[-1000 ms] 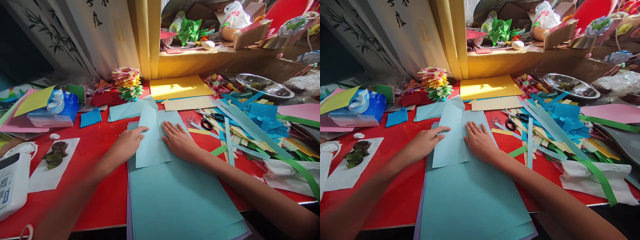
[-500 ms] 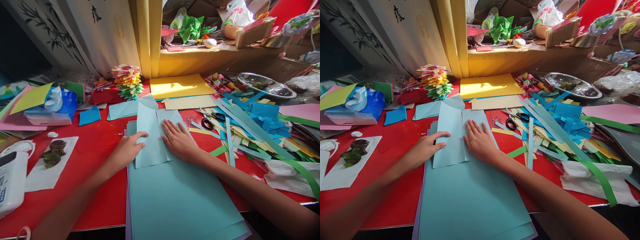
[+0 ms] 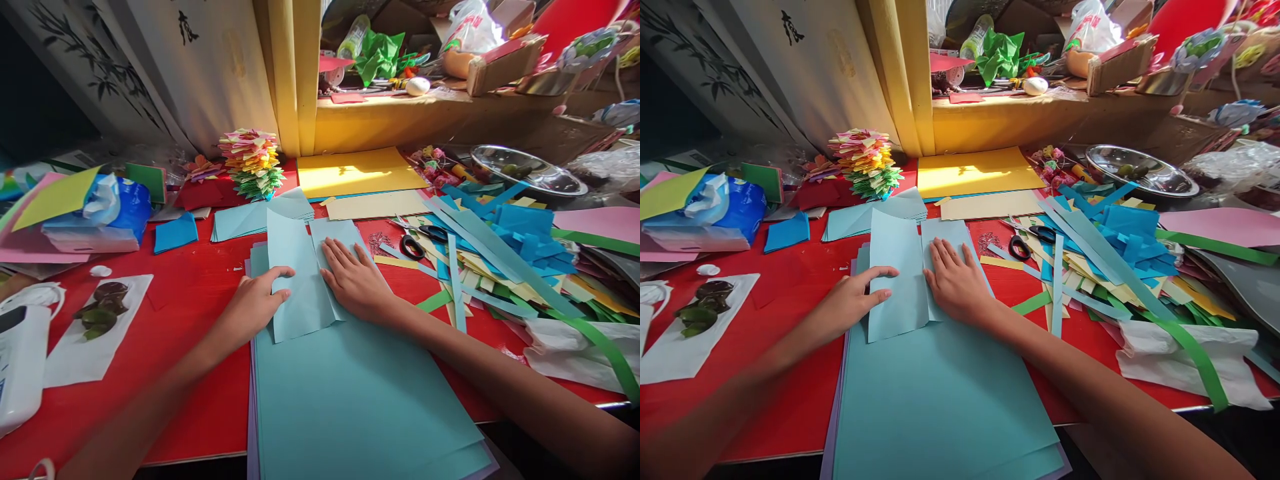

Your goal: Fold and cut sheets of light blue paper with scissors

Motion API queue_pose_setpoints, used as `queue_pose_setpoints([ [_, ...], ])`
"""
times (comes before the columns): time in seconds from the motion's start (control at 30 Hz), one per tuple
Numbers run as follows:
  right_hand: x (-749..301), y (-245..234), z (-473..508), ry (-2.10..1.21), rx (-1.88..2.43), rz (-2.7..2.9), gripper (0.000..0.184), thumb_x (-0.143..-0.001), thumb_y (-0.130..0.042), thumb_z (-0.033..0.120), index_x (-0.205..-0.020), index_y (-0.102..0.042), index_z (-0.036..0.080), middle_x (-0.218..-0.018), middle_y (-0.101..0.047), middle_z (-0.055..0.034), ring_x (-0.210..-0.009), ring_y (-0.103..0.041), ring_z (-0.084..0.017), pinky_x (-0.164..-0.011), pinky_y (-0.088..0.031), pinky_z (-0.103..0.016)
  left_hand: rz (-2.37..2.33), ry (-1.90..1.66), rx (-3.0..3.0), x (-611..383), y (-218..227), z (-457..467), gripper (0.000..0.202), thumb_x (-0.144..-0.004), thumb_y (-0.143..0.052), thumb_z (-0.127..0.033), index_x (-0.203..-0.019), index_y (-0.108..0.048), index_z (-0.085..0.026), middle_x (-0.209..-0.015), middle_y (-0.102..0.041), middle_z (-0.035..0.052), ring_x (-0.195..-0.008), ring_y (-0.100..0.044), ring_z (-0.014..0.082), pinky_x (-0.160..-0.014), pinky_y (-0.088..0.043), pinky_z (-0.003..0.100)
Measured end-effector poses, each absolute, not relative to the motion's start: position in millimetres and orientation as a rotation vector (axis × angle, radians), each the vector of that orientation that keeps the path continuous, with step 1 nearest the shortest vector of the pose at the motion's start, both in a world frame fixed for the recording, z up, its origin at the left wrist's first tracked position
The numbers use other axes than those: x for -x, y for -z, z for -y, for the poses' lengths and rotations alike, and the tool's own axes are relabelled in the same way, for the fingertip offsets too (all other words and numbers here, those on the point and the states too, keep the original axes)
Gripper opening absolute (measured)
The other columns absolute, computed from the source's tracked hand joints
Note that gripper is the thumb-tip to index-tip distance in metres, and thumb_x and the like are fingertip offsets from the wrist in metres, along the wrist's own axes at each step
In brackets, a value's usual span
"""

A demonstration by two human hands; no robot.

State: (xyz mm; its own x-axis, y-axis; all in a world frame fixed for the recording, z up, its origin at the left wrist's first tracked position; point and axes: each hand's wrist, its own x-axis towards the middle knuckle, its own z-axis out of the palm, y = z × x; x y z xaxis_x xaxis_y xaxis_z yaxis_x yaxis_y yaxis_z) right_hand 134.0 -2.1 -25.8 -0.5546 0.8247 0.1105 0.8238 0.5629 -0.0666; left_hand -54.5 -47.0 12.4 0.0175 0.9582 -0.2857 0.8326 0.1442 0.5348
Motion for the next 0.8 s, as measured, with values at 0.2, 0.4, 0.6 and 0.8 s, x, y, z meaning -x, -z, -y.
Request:
queue_pose_setpoints([
  [0.2, -134, 27, 1, 0.011, 1.406, 2.662, 0.058, -0.092, -0.008, 0.038, -0.139, -0.019, 0.007, -0.146, -0.016, -0.0098, -0.134, -0.013, -0.02, -0.108, -0.011, -0.044, -1.853, -0.27, -1.686, 52, -12, 51, 0.039, -0.081, -0.04, -0.038, -0.118, -0.048, -0.031, -0.07, -0.058, 0.0016, -0.078, -0.053, 0.0236, -0.057, -0.036, 0.027],
  [0.4, -134, 25, 0, -0.044, 1.409, 2.652, 0.057, -0.092, -0.011, 0.038, -0.139, -0.02, 0.007, -0.145, -0.016, -0.0097, -0.134, -0.013, -0.02, -0.109, -0.01, -0.044, -1.871, -0.276, -1.695, 50, -12, 54, 0.037, -0.082, -0.039, -0.037, -0.117, -0.048, -0.032, -0.056, -0.05, -0.0007, -0.071, -0.051, 0.0225, -0.055, -0.034, 0.026],
  [0.6, -138, 15, 3, -0.287, 1.394, 2.65, 0.058, -0.092, -0.009, 0.039, -0.139, -0.02, 0.007, -0.145, -0.018, -0.0072, -0.134, -0.012, -0.017, -0.11, -0.014, -0.039, -1.928, -0.403, -1.846, 49, -10, 56, 0.031, -0.085, -0.033, -0.034, -0.107, -0.054, -0.029, -0.055, -0.048, -0.0006, -0.079, -0.05, 0.0222, -0.065, -0.037, 0.027],
  [0.8, -134, 19, 15, -0.159, 1.355, 2.709, 0.055, -0.093, -0.012, 0.034, -0.139, -0.02, 0.005, -0.145, -0.017, -0.0096, -0.134, -0.011, -0.019, -0.11, -0.012, -0.041, -1.911, -0.363, -1.804, 55, -12, 52, 0.031, -0.083, -0.035, -0.04, -0.107, -0.052, -0.029, -0.051, -0.044, -0.0031, -0.063, -0.05, 0.0193, -0.057, -0.035, 0.026],
])
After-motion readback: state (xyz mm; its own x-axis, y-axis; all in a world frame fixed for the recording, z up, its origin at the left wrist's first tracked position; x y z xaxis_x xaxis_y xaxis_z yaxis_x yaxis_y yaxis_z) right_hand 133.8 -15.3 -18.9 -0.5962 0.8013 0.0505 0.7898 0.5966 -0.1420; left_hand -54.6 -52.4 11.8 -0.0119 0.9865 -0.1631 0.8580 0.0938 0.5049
